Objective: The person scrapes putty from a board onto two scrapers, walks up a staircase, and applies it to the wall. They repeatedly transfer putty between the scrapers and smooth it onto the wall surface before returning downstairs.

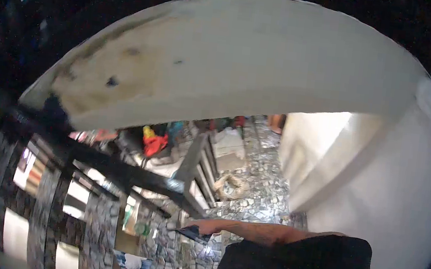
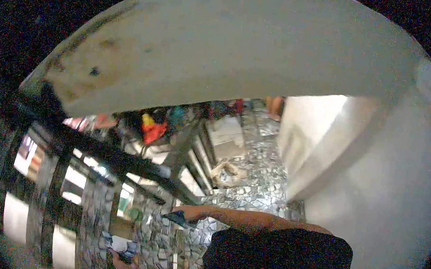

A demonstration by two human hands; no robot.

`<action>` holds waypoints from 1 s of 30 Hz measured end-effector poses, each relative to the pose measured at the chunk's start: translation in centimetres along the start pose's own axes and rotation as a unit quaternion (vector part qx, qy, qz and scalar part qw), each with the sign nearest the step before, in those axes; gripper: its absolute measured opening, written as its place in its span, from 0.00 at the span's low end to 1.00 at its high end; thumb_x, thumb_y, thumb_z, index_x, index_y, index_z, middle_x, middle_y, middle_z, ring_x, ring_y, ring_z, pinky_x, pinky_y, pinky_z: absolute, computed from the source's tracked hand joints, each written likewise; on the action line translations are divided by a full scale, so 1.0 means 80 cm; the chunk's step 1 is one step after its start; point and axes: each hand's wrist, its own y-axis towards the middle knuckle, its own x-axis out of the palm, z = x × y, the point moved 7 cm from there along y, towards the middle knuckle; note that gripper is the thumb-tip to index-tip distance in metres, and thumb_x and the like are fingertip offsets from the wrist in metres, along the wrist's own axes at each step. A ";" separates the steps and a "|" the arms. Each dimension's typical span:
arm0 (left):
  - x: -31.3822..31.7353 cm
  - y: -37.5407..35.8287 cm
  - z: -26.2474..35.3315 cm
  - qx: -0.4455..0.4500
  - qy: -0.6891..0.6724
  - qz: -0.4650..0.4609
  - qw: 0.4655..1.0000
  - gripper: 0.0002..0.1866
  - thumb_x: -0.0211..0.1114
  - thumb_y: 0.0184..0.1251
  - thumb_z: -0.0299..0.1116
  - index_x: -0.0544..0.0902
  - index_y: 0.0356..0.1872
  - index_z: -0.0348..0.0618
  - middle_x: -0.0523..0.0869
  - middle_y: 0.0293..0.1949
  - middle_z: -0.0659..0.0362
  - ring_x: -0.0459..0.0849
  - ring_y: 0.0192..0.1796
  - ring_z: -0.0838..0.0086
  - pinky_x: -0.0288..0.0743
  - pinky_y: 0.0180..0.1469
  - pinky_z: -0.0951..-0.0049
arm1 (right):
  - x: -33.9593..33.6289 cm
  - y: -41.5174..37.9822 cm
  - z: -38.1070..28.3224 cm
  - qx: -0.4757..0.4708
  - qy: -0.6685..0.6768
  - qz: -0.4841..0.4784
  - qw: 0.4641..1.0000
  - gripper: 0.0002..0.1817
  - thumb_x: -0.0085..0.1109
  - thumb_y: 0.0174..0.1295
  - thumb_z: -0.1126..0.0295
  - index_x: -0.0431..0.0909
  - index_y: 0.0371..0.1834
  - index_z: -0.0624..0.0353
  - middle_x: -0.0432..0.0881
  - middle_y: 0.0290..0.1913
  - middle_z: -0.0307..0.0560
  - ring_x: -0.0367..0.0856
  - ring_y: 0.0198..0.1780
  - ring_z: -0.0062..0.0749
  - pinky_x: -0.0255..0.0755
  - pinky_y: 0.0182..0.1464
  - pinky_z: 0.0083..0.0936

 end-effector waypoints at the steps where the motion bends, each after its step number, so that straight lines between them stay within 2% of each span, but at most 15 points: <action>1: 0.029 0.010 -0.011 -0.018 0.014 -0.025 0.999 0.32 0.47 0.63 0.57 0.67 0.58 0.39 0.78 0.46 0.52 0.79 0.41 0.60 0.75 0.41 0.59 | -0.028 -0.035 -0.002 0.002 -0.030 0.034 0.999 0.24 0.47 0.49 0.77 0.70 0.54 0.58 0.75 0.44 0.43 0.68 0.45 0.25 0.65 0.48 0.28; 2: 0.051 0.016 -0.023 -0.038 0.024 -0.048 0.998 0.32 0.48 0.63 0.56 0.68 0.57 0.39 0.78 0.46 0.52 0.79 0.42 0.61 0.75 0.41 0.59 | -0.047 -0.069 0.000 0.004 -0.062 0.063 0.996 0.24 0.47 0.49 0.77 0.71 0.53 0.58 0.75 0.44 0.43 0.68 0.45 0.25 0.65 0.48 0.28; 4: 0.090 0.020 -0.057 -0.075 0.042 -0.089 0.992 0.30 0.49 0.63 0.54 0.69 0.56 0.39 0.79 0.45 0.52 0.79 0.42 0.62 0.76 0.42 0.60 | -0.093 -0.123 0.098 -0.109 -0.083 0.179 0.974 0.25 0.49 0.49 0.77 0.71 0.55 0.57 0.76 0.44 0.47 0.70 0.44 0.28 0.65 0.46 0.29; 5: 0.107 0.019 -0.080 -0.099 0.048 -0.109 0.988 0.29 0.50 0.63 0.53 0.69 0.56 0.39 0.79 0.45 0.53 0.79 0.42 0.62 0.76 0.42 0.60 | -0.110 -0.168 0.145 0.004 -0.154 0.206 0.966 0.22 0.55 0.50 0.73 0.74 0.51 0.60 0.79 0.48 0.49 0.74 0.46 0.31 0.67 0.51 0.30; 6: 0.125 0.013 -0.103 -0.126 0.053 -0.125 0.983 0.28 0.50 0.63 0.52 0.70 0.55 0.39 0.79 0.45 0.53 0.80 0.42 0.62 0.76 0.42 0.60 | -0.116 -0.216 0.197 0.014 -0.132 0.277 0.952 0.20 0.52 0.55 0.71 0.72 0.53 0.63 0.78 0.51 0.51 0.73 0.49 0.35 0.66 0.54 0.31; 7: 0.141 0.008 -0.125 -0.149 0.060 -0.138 0.977 0.28 0.51 0.63 0.51 0.70 0.55 0.39 0.79 0.44 0.53 0.80 0.42 0.63 0.76 0.42 0.61 | -0.110 -0.269 0.269 0.100 -0.215 0.269 0.933 0.18 0.46 0.63 0.65 0.72 0.53 0.60 0.77 0.50 0.52 0.74 0.47 0.37 0.67 0.53 0.33; 11: 0.201 -0.005 -0.188 -0.217 0.083 -0.162 0.959 0.24 0.54 0.63 0.47 0.72 0.53 0.38 0.80 0.43 0.54 0.81 0.42 0.65 0.77 0.43 0.62 | -0.041 -0.489 0.435 0.411 -0.138 0.301 0.849 0.18 0.46 0.61 0.67 0.72 0.53 0.60 0.77 0.47 0.51 0.75 0.45 0.36 0.68 0.51 0.33; 15: 0.219 -0.014 -0.215 -0.246 0.087 -0.163 0.951 0.21 0.57 0.64 0.44 0.74 0.51 0.38 0.81 0.42 0.55 0.81 0.42 0.66 0.77 0.44 0.64 | -0.008 -0.590 0.497 0.480 -0.033 0.399 0.781 0.18 0.46 0.59 0.69 0.72 0.53 0.59 0.78 0.44 0.50 0.75 0.42 0.36 0.69 0.49 0.33; 18: 0.255 -0.044 -0.177 -0.206 0.082 -0.221 0.950 0.19 0.56 0.65 0.42 0.76 0.48 0.36 0.82 0.41 0.55 0.82 0.43 0.67 0.78 0.46 0.64 | -0.019 -0.604 0.506 0.453 -0.007 0.432 0.780 0.19 0.46 0.57 0.70 0.72 0.53 0.59 0.78 0.41 0.49 0.76 0.41 0.35 0.70 0.47 0.32; 19: 0.256 -0.053 -0.166 -0.263 0.093 -0.149 0.949 0.18 0.56 0.65 0.41 0.76 0.47 0.35 0.82 0.40 0.55 0.82 0.43 0.67 0.78 0.47 0.64 | -0.026 -0.595 0.502 0.435 0.001 0.433 0.789 0.19 0.47 0.57 0.71 0.72 0.53 0.59 0.78 0.41 0.48 0.76 0.40 0.35 0.71 0.47 0.32; 21: 0.238 -0.043 -0.159 -0.249 0.064 -0.104 0.961 0.17 0.61 0.62 0.38 0.75 0.45 0.35 0.82 0.40 0.53 0.83 0.39 0.67 0.80 0.41 0.66 | -0.043 -0.562 0.493 0.398 0.018 0.412 0.820 0.19 0.47 0.56 0.72 0.72 0.53 0.58 0.78 0.39 0.48 0.76 0.39 0.35 0.71 0.45 0.32; 23: 0.213 -0.038 -0.154 -0.271 0.130 -0.039 0.953 0.19 0.63 0.60 0.43 0.79 0.43 0.36 0.83 0.38 0.56 0.81 0.43 0.68 0.75 0.48 0.67 | -0.055 -0.525 0.481 0.380 0.025 0.358 0.852 0.20 0.47 0.55 0.72 0.72 0.53 0.58 0.78 0.37 0.47 0.76 0.38 0.34 0.72 0.44 0.32; 24: 0.222 -0.039 -0.149 -0.267 0.077 -0.087 0.957 0.18 0.64 0.59 0.43 0.79 0.41 0.38 0.83 0.38 0.56 0.81 0.43 0.70 0.76 0.45 0.70 | -0.064 -0.503 0.474 0.373 0.024 0.328 0.868 0.20 0.47 0.54 0.73 0.72 0.53 0.58 0.78 0.37 0.47 0.77 0.37 0.34 0.72 0.44 0.32; 26: 0.186 -0.017 -0.135 -0.252 0.033 -0.055 0.966 0.18 0.62 0.62 0.39 0.74 0.47 0.36 0.81 0.39 0.55 0.83 0.39 0.69 0.80 0.41 0.68 | -0.079 -0.455 0.462 0.370 0.015 0.272 0.888 0.21 0.47 0.53 0.74 0.72 0.53 0.58 0.78 0.35 0.46 0.77 0.36 0.34 0.73 0.43 0.32; 30: 0.128 -0.001 -0.095 -0.129 -0.058 0.026 0.990 0.18 0.60 0.64 0.40 0.75 0.46 0.36 0.81 0.42 0.55 0.82 0.41 0.69 0.79 0.44 0.67 | -0.113 -0.373 0.464 0.350 0.044 0.203 0.914 0.22 0.47 0.51 0.76 0.72 0.53 0.57 0.79 0.32 0.45 0.77 0.34 0.33 0.74 0.40 0.32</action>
